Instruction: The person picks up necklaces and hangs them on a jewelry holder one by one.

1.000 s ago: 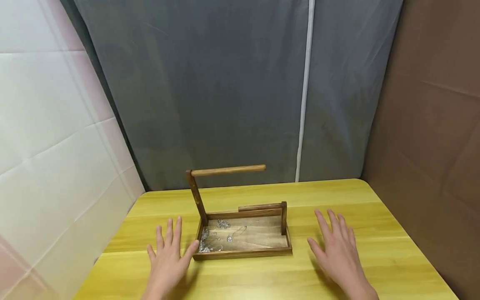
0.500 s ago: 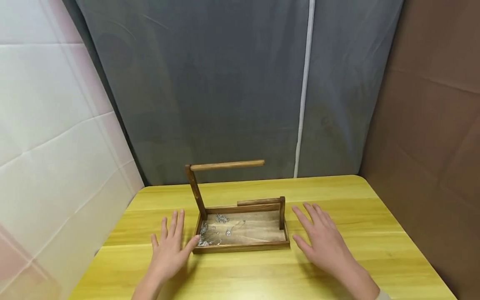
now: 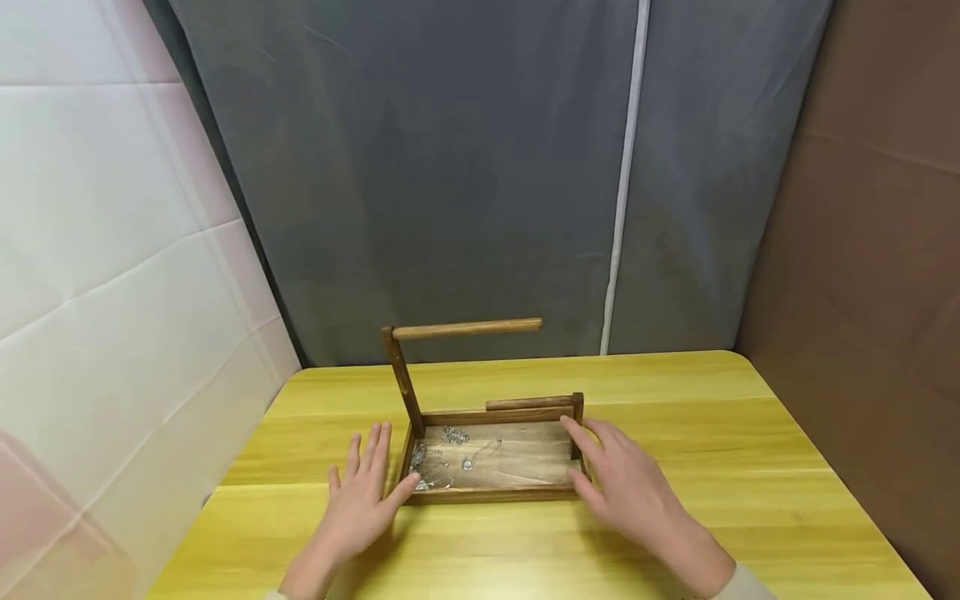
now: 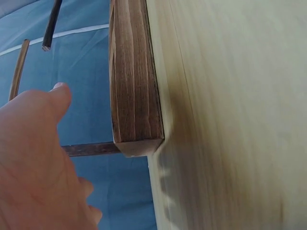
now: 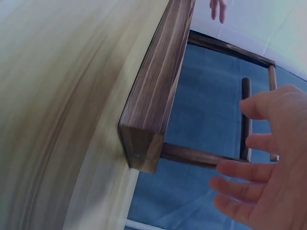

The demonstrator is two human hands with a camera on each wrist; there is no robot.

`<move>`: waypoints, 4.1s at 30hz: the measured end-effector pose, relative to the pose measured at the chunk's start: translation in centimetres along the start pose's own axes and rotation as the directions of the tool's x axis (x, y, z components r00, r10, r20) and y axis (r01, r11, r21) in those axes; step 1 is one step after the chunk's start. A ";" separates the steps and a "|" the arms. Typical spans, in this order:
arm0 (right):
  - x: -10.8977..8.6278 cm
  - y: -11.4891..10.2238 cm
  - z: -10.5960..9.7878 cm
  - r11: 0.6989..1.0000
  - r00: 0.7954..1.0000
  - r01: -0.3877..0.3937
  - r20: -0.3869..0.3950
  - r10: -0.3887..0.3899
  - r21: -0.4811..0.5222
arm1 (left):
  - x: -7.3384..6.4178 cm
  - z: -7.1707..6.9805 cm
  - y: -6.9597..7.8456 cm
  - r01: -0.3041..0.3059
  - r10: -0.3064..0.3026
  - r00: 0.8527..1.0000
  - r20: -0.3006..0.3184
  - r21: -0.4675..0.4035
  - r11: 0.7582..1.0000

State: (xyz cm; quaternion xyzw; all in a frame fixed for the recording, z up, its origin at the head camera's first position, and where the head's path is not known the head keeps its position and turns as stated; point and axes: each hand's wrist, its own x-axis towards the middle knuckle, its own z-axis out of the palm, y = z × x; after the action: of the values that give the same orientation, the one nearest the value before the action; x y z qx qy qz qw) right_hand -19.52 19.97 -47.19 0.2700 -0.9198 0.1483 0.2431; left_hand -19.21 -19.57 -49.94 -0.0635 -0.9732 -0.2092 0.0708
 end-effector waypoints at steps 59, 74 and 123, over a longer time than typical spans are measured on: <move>10.0 -1.2 12.9 0.719 0.811 -0.579 0.360 0.461 0.384 | 1.5 2.0 0.6 -0.049 0.072 0.983 0.168 -0.138 0.989; 10.2 -1.5 13.0 0.754 0.856 -0.507 0.345 0.385 0.416 | 1.9 1.7 0.4 -0.031 0.052 0.981 0.185 -0.113 0.993; 10.5 -0.1 13.3 0.114 0.770 -0.604 0.542 0.337 0.789 | 2.3 2.3 1.3 -0.026 0.052 0.982 0.183 -0.141 0.990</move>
State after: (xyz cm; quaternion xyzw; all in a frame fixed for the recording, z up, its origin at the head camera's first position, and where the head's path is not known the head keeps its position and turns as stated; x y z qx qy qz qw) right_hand -32.06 10.02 -52.77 0.0646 -0.7056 0.6934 -0.1310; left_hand -21.55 -17.18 -51.14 -0.1066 -0.9574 -0.2676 -0.0208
